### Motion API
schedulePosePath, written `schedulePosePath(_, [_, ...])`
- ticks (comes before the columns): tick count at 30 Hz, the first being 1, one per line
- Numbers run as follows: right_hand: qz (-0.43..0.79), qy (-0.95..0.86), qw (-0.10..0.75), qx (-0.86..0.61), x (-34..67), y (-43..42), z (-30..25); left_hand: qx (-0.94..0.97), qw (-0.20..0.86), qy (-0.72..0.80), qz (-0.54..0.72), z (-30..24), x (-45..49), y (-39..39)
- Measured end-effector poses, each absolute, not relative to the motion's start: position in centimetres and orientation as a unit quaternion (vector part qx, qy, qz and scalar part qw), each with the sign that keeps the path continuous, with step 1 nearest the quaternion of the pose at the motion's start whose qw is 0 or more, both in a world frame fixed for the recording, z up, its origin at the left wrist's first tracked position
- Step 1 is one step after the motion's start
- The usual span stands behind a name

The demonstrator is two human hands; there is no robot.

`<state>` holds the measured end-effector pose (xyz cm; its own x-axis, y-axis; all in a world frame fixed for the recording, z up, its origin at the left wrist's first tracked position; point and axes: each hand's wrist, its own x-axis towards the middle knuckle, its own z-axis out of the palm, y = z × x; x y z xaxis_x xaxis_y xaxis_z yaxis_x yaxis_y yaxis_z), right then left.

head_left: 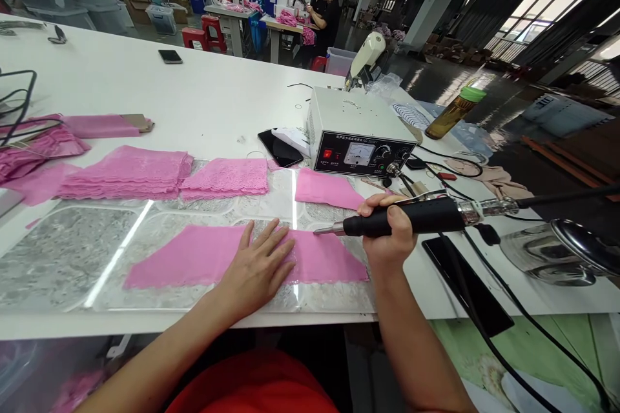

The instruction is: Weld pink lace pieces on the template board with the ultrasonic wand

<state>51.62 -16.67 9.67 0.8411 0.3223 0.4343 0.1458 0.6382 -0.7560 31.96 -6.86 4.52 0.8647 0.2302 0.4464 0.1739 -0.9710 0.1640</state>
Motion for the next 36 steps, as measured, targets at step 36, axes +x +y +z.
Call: schedulePosePath(36, [-0.004, -0.220, 0.880, -0.420, 54.1, -18.4, 10.7, 0.983, 0.068, 0.003, 0.168, 5.6, 37.9, -9.6])
